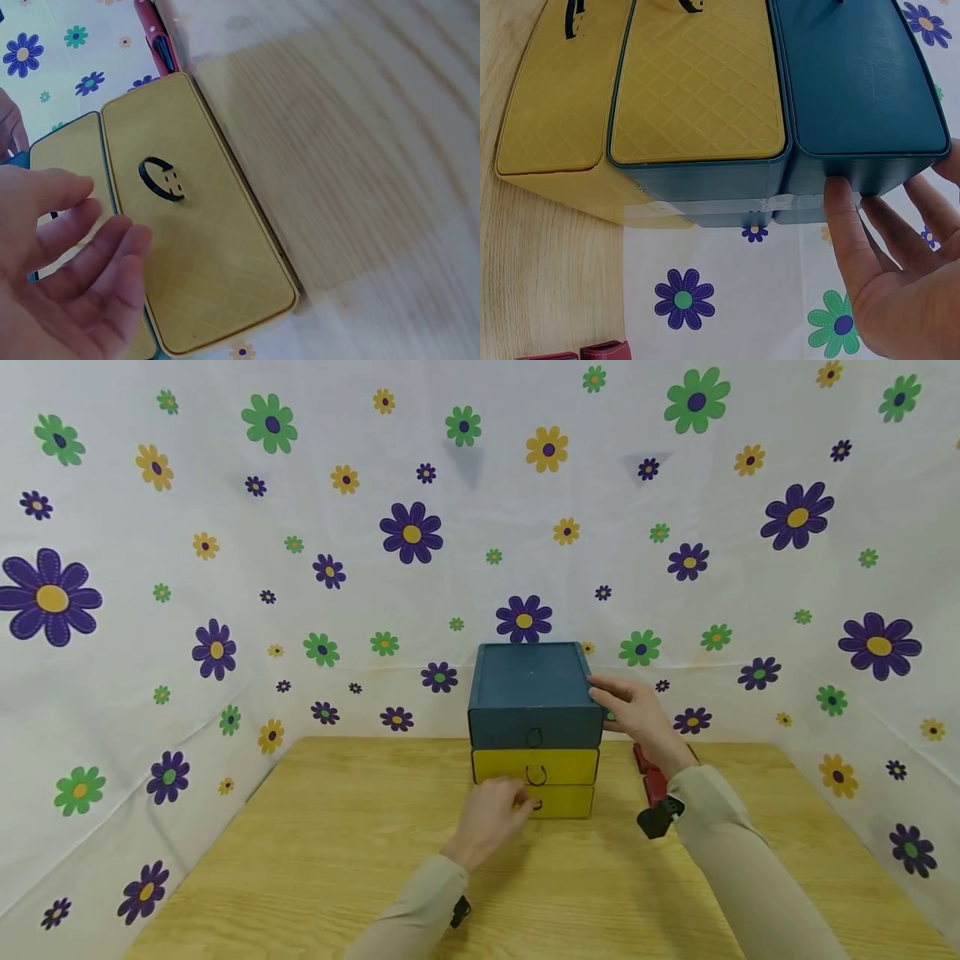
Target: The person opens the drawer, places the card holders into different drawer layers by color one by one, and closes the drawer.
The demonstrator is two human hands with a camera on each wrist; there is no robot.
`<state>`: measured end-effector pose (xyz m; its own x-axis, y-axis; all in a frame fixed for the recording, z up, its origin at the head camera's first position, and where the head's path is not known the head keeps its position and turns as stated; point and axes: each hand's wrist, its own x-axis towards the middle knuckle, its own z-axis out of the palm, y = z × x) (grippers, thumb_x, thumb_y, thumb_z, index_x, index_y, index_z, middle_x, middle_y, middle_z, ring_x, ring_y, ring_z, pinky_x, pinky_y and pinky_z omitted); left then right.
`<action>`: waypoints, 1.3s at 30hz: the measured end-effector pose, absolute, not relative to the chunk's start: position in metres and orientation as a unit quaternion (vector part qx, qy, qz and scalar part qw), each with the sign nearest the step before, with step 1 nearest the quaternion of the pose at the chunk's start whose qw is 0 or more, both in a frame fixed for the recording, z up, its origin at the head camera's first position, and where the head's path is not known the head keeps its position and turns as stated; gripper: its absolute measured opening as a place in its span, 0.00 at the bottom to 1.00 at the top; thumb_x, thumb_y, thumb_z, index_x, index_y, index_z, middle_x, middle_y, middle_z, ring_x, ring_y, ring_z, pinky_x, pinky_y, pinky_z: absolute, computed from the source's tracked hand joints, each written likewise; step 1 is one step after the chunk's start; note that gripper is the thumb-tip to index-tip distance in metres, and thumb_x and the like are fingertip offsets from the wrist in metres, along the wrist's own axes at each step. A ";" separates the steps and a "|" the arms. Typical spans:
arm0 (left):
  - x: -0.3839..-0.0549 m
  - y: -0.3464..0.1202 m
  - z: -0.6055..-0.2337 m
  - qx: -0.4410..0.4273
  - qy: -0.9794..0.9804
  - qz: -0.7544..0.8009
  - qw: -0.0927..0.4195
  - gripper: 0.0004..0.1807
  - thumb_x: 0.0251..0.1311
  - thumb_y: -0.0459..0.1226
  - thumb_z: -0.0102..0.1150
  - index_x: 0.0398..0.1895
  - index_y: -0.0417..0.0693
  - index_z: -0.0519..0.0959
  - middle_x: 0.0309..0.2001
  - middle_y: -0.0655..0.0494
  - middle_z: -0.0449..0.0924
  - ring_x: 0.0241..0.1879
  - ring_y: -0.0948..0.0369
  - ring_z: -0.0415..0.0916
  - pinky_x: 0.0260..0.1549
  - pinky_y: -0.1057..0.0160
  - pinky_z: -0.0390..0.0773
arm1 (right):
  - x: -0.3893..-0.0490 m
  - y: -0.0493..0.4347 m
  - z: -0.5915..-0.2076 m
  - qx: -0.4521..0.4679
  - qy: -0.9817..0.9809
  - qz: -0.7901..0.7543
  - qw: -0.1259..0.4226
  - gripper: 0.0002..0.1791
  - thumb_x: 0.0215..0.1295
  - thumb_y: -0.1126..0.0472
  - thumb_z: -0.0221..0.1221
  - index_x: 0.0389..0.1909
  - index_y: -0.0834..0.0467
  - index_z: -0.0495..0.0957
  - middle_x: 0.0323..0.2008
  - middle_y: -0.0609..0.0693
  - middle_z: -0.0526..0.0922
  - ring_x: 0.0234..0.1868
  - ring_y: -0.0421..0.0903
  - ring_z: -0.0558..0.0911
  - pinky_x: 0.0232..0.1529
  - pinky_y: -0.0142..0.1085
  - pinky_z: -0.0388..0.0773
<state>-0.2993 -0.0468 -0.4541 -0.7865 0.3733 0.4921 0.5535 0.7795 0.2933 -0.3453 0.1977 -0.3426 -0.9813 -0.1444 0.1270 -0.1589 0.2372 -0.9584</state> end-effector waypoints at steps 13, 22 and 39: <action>-0.305 -0.055 -0.462 -0.244 -0.938 -0.208 0.129 0.07 0.62 0.40 0.64 0.40 0.48 0.85 0.30 0.59 0.84 0.20 0.70 0.69 0.20 0.72 0.70 | -0.347 0.199 -0.344 0.092 -0.787 0.610 0.005 0.28 0.75 0.51 0.52 0.73 0.53 0.64 0.73 0.56 0.64 0.67 0.59 0.72 0.61 0.51 0.73; -0.308 -0.059 -0.464 -0.240 -0.941 -0.201 0.128 0.06 0.63 0.40 0.63 0.39 0.51 0.86 0.36 0.59 0.87 0.32 0.66 0.81 0.30 0.68 0.79 | -0.345 0.198 -0.343 0.094 -0.787 0.610 0.007 0.28 0.75 0.50 0.51 0.73 0.53 0.64 0.73 0.56 0.63 0.67 0.59 0.71 0.62 0.51 0.72; -0.311 -0.070 -0.461 -0.214 -0.939 -0.232 0.134 0.06 0.64 0.40 0.61 0.33 0.52 0.86 0.29 0.62 0.84 0.25 0.69 0.74 0.26 0.69 0.75 | -0.346 0.197 -0.345 0.096 -0.786 0.611 0.016 0.28 0.75 0.49 0.51 0.72 0.54 0.65 0.73 0.56 0.63 0.68 0.59 0.71 0.62 0.52 0.73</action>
<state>-0.3114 -0.0696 -0.4607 -0.8721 0.3400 0.3520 0.4649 0.8001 0.3791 -0.3457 0.1971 -0.3453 -0.9809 -0.1320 0.1427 -0.1708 0.2354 -0.9568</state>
